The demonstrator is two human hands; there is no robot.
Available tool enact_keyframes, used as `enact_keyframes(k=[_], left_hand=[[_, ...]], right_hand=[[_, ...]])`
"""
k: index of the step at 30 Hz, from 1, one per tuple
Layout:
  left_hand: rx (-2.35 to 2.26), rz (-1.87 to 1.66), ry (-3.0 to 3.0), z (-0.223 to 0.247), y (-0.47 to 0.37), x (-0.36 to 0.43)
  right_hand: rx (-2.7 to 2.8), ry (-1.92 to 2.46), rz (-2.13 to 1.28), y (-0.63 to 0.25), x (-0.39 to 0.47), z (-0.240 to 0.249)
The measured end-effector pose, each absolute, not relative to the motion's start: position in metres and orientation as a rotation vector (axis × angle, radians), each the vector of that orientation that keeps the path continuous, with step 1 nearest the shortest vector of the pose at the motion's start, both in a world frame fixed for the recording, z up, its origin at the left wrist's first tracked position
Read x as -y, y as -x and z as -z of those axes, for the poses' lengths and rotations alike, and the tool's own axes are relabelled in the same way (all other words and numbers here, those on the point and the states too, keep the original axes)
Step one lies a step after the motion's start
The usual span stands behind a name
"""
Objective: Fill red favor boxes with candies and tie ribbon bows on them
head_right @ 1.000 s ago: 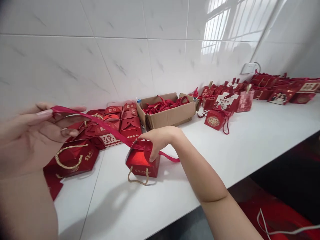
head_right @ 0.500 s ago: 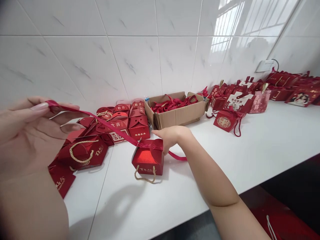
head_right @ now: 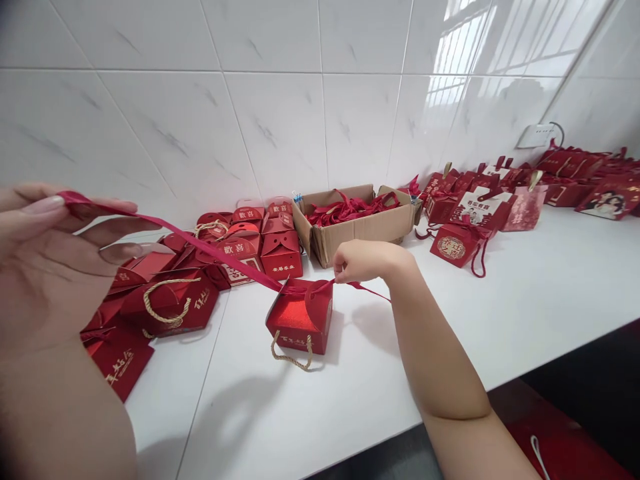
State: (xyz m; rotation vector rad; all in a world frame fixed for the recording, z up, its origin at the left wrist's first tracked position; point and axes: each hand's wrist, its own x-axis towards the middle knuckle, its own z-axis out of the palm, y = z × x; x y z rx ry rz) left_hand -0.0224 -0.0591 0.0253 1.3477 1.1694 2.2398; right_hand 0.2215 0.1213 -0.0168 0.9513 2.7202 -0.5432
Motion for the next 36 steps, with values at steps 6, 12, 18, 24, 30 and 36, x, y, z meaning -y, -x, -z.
enact_keyframes(k=[6, 12, 18, 24, 30, 36], left_hand=[[-1.131, -2.257, -1.362, -0.025, 0.022, 0.059], [-1.12, -2.355, -1.314, -0.024, 0.023, 0.056], [-1.167, -2.393, -1.286, -0.022, 0.021, 0.055], [-1.268, -2.343, -1.358, -0.021, 0.015, 0.057], [-1.283, -2.337, -1.425, -0.019, 0.009, 0.055], [-1.246, -2.35, -1.401, -0.019, 0.008, 0.053]], right_hand=[[-2.838, -0.857, 0.768, -0.229, -0.113, 0.009], [-2.83, -0.766, 1.058, -0.235, -0.113, 0.006], [-3.059, -0.691, 1.372, -0.246, -0.109, -0.002], [-3.088, -0.514, 1.885, -0.248, -0.11, 0.0], [-3.04, -0.308, 1.97, -0.247, -0.119, 0.006], [-3.115, -0.42, 1.985, -0.24, -0.122, 0.01]])
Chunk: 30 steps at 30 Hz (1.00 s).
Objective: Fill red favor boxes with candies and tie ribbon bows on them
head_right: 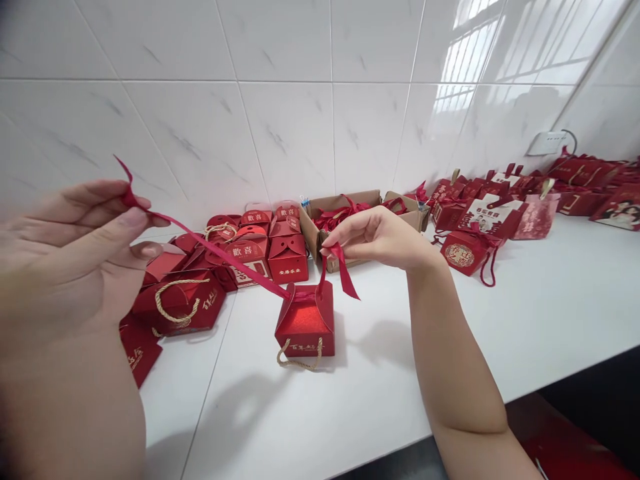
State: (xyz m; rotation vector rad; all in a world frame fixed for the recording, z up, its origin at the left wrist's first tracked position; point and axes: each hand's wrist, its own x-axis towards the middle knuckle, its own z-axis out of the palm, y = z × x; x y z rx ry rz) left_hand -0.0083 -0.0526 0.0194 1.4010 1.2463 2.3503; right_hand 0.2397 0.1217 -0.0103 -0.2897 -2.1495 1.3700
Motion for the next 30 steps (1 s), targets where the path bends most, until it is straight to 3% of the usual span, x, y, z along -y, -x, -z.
enact_keyframes(k=[11, 17, 30], left_hand=[[-1.122, -2.349, -1.296, -0.017, 0.002, 0.023], [-1.094, -2.465, -1.332, -0.013, -0.012, -0.004], [-0.943, -2.496, -1.289, -0.022, -0.051, -0.018]], right_hand=[[2.004, 0.311, -1.272, -0.23, -0.117, 0.012], [1.811, 0.41, -0.875, -0.217, -0.116, 0.013], [1.571, 0.322, -0.986, -0.21, -0.102, 0.01]])
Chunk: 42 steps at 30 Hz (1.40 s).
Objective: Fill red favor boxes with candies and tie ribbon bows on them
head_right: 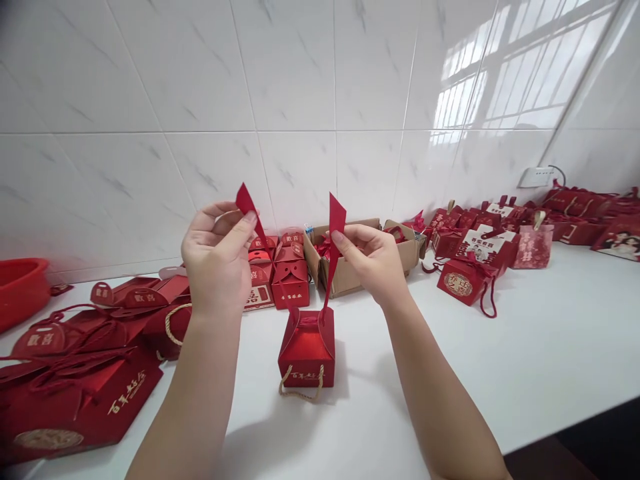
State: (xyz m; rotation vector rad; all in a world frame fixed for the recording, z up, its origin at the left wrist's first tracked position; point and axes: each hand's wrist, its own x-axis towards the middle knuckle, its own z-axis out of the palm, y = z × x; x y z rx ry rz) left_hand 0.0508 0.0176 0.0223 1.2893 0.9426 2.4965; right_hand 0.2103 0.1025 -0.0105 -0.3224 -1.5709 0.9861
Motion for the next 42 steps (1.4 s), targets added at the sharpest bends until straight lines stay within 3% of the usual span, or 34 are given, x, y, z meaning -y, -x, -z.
enact_keyframes(k=[42], left_hand=[[-1.076, -2.295, -1.244, -0.027, -0.083, -0.026]], right_hand=[[1.418, 0.37, -0.961, -0.214, -0.092, 0.002]])
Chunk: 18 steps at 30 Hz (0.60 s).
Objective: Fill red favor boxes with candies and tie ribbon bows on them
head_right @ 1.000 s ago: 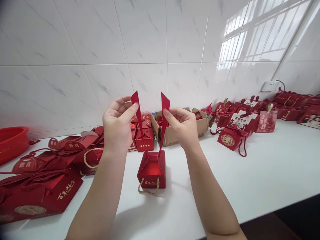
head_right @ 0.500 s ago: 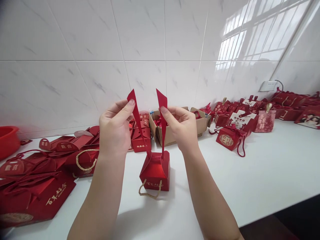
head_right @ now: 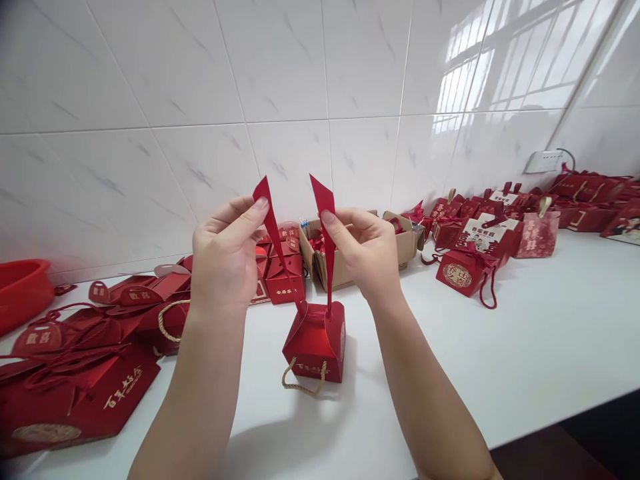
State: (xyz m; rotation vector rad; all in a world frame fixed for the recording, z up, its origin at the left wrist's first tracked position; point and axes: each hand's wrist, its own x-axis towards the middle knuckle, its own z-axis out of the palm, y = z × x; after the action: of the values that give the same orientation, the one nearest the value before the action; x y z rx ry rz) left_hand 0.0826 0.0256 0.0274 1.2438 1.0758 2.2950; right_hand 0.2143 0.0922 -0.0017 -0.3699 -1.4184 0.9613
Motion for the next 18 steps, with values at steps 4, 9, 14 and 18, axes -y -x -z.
enact_keyframes(k=[4, 9, 14, 18], left_hand=[[-1.093, -2.273, -1.289, -0.028, -0.081, -0.024], [-1.224, -2.021, -1.566, -0.035, -0.084, -0.019], [-1.53, -1.743, -1.963, -0.046, -0.095, -0.013], [-1.668, -1.697, -2.213, -0.046, -0.097, -0.014]], right_hand=[[1.424, 0.342, -0.939, -0.217, -0.091, 0.001], [1.556, 0.253, -1.081, -0.223, -0.091, 0.002], [1.6, 0.095, -1.311, -0.23, -0.088, -0.001], [1.607, 0.077, -1.6, -0.233, -0.087, -0.003]])
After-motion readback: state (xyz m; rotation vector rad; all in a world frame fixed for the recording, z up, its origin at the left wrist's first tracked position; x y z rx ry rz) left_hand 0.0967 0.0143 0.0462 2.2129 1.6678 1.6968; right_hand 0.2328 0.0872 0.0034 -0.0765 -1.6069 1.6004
